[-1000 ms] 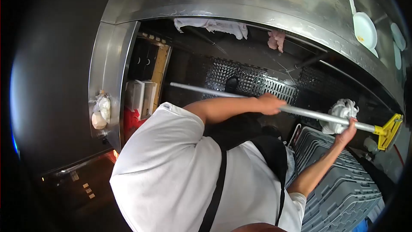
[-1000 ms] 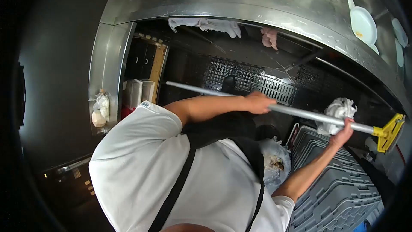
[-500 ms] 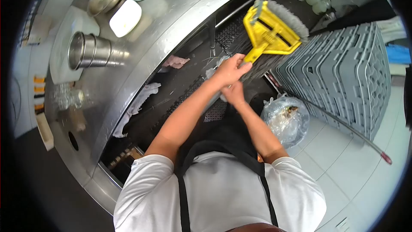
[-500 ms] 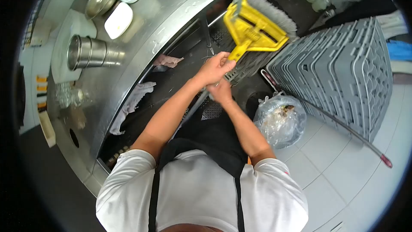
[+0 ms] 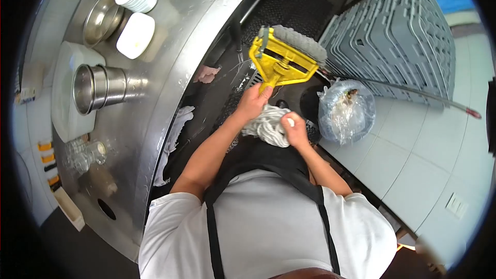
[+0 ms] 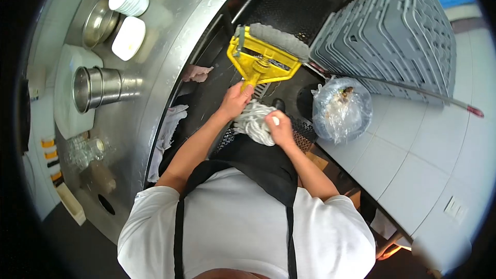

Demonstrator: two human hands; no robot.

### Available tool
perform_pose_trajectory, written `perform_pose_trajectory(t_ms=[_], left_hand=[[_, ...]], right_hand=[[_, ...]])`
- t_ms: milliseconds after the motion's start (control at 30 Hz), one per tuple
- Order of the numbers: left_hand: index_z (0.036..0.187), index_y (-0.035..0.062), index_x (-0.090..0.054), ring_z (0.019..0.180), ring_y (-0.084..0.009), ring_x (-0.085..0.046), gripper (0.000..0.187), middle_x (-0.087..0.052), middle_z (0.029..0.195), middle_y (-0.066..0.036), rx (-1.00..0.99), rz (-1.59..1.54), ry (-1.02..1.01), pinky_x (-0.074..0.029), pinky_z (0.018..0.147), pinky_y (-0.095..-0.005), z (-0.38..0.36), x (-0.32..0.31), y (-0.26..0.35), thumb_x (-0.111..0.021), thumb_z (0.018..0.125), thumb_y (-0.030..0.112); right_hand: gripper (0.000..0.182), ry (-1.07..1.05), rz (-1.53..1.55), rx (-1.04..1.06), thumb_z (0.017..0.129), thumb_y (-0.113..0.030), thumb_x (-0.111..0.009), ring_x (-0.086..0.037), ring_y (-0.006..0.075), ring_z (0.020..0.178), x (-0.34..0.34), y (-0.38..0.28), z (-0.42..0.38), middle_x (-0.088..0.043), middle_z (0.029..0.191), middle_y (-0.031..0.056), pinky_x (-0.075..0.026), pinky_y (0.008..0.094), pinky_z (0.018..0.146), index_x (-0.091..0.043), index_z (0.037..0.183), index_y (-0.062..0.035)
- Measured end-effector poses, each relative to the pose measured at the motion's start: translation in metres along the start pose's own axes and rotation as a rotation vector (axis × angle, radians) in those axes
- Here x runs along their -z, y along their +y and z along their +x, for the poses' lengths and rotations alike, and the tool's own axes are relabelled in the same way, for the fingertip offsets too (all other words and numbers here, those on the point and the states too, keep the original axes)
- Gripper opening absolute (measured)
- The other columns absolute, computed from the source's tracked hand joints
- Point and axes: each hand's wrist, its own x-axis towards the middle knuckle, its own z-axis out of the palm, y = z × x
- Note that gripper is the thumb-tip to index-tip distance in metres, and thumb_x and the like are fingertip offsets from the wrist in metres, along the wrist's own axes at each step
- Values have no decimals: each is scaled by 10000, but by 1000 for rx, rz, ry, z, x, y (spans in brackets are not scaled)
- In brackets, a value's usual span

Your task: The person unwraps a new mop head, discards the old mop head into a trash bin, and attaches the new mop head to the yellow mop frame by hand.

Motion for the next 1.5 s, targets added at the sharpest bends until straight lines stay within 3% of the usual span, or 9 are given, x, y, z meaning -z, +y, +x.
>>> perform_pose_trajectory(t_ms=[433,633,767,833,967,1133,1233,1333,1500], left_hand=[[945,68,-554,478,-58,-418,456,-489,638,20,76,-166,-112,-332,425,-208,36,-36,10,-458,1009,509],[923,66,-555,479,-69,-416,444,-486,635,15,138,-145,-127,-332,434,-212,40,-61,-1,-464,1012,491],[870,75,-603,546,-59,-431,339,-505,658,47,95,-6,-6,-349,488,-248,49,-72,-21,-590,965,400],[1001,14,-662,699,-82,-520,357,-607,764,20,19,234,-2,-456,648,-281,55,-74,-10,-713,882,346],[1045,32,-690,766,-75,-556,351,-656,820,24,-90,-10,-8,-475,715,-292,63,-93,-45,-744,861,326],[1031,31,-684,791,-242,-656,479,-690,834,-125,5,351,28,-498,742,-362,73,-89,-34,-757,795,441],[1029,35,-687,835,-316,-671,507,-693,860,-161,37,344,28,-507,765,-396,67,-81,-37,-754,775,469],[1021,30,-690,871,-326,-675,508,-692,890,-178,38,372,29,-511,788,-412,62,-77,-41,-750,777,472],[984,0,-686,862,-325,-672,526,-688,883,-189,34,365,15,-509,789,-400,56,-65,-51,-754,773,478]], right_hand=[[256,914,205,-15,960,-269,-635,-521,105,783,229,-39,-18,-605,806,11,-435,277,718,-614,875,-28],[238,942,611,87,971,-239,-611,-589,144,854,315,-49,3,-646,895,34,-473,285,761,-622,985,-2],[299,904,23,320,984,-188,-532,-591,194,1038,345,-63,14,-619,1075,109,-506,342,882,-589,1187,24],[239,824,533,234,991,-181,-505,-610,207,1008,364,-91,37,-615,1054,101,-514,374,891,-589,1114,7],[236,595,673,460,1017,-246,-478,-638,270,998,334,-181,28,-625,1107,152,-538,399,850,-570,1076,-36],[291,265,680,855,1030,-206,-413,-633,328,1021,276,-287,46,-611,1129,233,-554,453,859,-564,1149,12],[572,528,-282,1556,946,-168,-627,-542,190,1135,230,-360,109,-536,1293,161,-525,352,883,-405,1460,-49],[408,412,-128,1510,997,-236,-546,-550,217,1132,157,-445,145,-548,1223,132,-512,323,878,-498,1331,-6],[133,19,404,1528,964,-190,-611,-548,100,714,24,-493,157,-583,833,-5,-498,260,663,-616,978,-58]])
